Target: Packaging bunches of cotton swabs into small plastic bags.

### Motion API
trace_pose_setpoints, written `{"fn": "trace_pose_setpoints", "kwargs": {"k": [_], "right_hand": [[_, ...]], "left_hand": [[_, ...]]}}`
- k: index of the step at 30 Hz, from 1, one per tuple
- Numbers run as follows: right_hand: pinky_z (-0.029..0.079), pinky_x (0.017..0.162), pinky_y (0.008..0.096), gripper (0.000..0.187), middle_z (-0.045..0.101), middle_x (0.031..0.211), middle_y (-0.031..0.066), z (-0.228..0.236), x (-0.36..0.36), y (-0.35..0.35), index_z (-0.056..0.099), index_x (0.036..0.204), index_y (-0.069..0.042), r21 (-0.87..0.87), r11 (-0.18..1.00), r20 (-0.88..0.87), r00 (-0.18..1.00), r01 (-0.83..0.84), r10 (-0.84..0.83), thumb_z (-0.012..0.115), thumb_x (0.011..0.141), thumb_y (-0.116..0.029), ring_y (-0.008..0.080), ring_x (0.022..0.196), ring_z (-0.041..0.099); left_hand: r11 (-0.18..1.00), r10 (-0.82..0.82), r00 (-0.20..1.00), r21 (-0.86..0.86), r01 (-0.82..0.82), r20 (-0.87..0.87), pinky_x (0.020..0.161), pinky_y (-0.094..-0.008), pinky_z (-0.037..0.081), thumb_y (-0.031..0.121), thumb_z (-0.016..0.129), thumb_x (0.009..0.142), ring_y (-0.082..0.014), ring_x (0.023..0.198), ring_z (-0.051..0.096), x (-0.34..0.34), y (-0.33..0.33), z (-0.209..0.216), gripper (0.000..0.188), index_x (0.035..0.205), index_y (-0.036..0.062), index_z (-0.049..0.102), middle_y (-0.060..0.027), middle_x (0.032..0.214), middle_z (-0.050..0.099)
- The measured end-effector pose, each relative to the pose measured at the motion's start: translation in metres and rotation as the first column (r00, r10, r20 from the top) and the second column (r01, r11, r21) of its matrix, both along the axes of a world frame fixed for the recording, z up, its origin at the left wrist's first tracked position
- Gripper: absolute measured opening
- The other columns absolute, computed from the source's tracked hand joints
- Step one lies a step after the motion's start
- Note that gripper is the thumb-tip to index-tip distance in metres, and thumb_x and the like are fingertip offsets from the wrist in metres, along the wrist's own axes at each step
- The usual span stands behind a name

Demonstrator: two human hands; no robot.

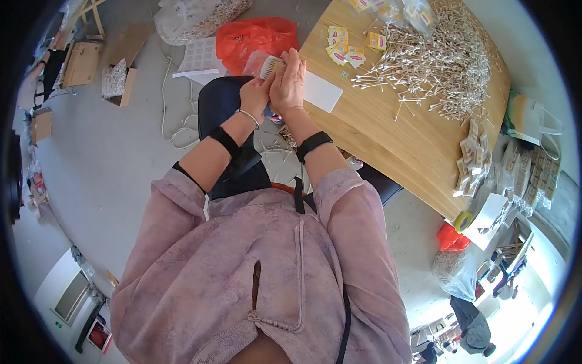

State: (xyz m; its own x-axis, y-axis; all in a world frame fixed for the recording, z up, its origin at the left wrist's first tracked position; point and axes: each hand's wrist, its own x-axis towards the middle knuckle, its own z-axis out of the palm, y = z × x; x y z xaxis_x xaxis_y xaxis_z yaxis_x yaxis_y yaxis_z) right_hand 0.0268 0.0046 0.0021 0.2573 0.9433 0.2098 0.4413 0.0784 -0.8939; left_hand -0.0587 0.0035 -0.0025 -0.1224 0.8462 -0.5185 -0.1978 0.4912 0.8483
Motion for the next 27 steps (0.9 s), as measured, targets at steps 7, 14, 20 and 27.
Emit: {"fn": "trace_pose_setpoints", "kwargs": {"k": [7,14,20,27], "right_hand": [[0.027,0.104,0.0475,0.043,0.056,0.119,0.0224,-0.002,0.0,0.001,0.034,0.128,0.005,0.014,0.999,0.126,0.991,0.033,-0.034,0.038,0.088,-0.008,0.0384,0.114,0.046],[0.019,0.109,0.0503,0.039,0.056,0.119,0.0208,0.004,-0.004,0.0,0.036,0.127,0.003,-0.063,0.997,0.014,0.999,0.033,-0.032,0.039,0.091,-0.014,0.0371,0.116,0.047],[0.02,0.108,0.0499,0.039,0.055,0.12,0.021,0.0,-0.001,0.001,0.037,0.126,0.003,-0.004,0.999,0.057,0.998,0.039,-0.038,0.038,0.093,-0.017,0.0367,0.114,0.048],[0.02,0.108,0.0498,0.039,0.058,0.11,0.0186,0.002,0.002,0.001,0.038,0.126,0.003,-0.041,0.999,0.01,0.999,0.035,-0.035,0.039,0.092,-0.015,0.0364,0.109,0.05]], "left_hand": [[0.995,-0.094,0.987,-0.027,0.098,0.127,0.055,-0.025,0.043,0.021,0.073,0.079,-0.0098,0.063,0.055,-0.008,0.005,-0.013,0.025,0.08,-0.0026,0.066,-0.0055,0.07,0.064],[0.999,0.003,0.955,0.051,-0.019,0.298,0.059,-0.0236,0.046,0.014,0.072,0.078,-0.0112,0.07,0.06,-0.006,0.027,-0.004,0.023,0.094,-0.0009,0.065,-0.0034,0.084,0.065],[0.995,0.1,0.932,-0.017,-0.101,0.347,0.065,-0.0247,0.049,0.012,0.071,0.081,-0.0141,0.076,0.062,0.015,0.01,0.001,0.029,0.105,0.0012,0.061,-0.0065,0.092,0.065],[0.974,0.222,0.944,-0.105,-0.201,0.246,0.063,-0.0239,0.047,0.017,0.075,0.078,-0.0123,0.075,0.06,0.009,0.001,0.0,0.03,0.096,-0.0019,0.062,-0.0063,0.089,0.065]]}}
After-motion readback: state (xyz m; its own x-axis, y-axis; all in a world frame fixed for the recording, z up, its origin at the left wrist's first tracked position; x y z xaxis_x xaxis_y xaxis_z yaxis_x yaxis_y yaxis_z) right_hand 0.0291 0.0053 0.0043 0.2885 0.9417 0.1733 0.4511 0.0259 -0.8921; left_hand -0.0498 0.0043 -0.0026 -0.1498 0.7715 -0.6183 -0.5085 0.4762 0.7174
